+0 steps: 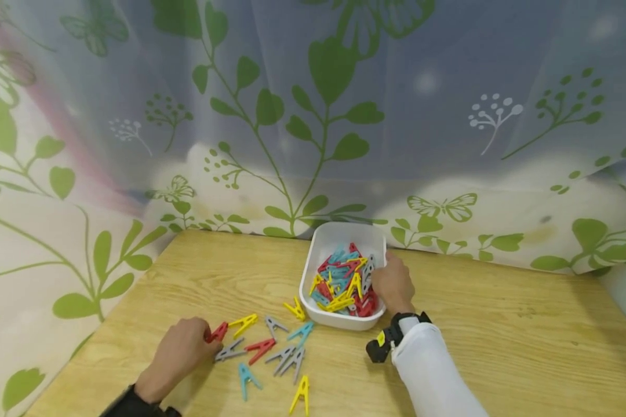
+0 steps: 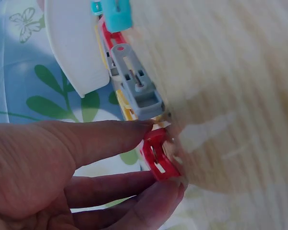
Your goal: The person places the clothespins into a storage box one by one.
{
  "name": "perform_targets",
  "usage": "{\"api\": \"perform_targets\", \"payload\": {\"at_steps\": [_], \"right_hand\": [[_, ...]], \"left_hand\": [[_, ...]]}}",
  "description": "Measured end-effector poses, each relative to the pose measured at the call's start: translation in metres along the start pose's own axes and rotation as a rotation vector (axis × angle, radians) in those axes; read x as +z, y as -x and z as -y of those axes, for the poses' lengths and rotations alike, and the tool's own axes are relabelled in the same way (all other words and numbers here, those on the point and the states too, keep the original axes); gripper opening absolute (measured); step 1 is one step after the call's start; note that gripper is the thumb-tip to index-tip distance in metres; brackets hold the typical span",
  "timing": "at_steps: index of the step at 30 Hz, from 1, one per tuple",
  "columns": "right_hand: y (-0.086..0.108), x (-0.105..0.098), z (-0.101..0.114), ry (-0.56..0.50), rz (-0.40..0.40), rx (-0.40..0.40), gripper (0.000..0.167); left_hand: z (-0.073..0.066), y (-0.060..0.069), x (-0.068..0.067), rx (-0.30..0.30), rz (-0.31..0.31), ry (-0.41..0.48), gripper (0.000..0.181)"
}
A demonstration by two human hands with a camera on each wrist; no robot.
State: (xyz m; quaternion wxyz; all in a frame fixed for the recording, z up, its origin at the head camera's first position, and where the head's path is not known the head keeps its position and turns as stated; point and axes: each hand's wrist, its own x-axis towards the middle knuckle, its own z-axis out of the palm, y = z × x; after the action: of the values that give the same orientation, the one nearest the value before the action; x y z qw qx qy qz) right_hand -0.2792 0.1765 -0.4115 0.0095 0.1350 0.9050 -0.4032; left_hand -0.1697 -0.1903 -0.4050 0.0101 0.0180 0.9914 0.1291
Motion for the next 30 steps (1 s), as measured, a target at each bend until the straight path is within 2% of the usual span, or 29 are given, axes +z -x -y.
{"api": "perform_targets", "payload": {"at_steps": [3,9,14,17,22,30], "right_hand": [[-0.001,-0.001,0.000,-0.006,0.003,-0.001,0.056],[-0.001,-0.003,-0.001,-0.011,0.002,-0.005,0.055],[0.001,-0.003,-0.001,-0.008,-0.004,-0.016,0.053],[0.002,-0.003,0.000,-0.013,-0.005,-0.011,0.054],[0.001,-0.004,0.000,-0.019,-0.005,0.000,0.054],[0.000,0.000,0.001,-0.032,0.000,0.006,0.052]], "left_hand": [[0.002,0.000,0.001,0.002,0.006,0.003,0.027],[0.007,-0.005,-0.001,0.009,-0.001,0.076,0.019],[0.008,-0.016,-0.009,0.035,-0.036,0.112,0.021],[0.002,-0.025,-0.014,0.059,-0.057,0.115,0.025],[-0.024,-0.043,-0.022,0.125,-0.093,0.108,0.021],[-0.090,-0.081,-0.033,0.275,-0.160,0.109,0.015]]}}
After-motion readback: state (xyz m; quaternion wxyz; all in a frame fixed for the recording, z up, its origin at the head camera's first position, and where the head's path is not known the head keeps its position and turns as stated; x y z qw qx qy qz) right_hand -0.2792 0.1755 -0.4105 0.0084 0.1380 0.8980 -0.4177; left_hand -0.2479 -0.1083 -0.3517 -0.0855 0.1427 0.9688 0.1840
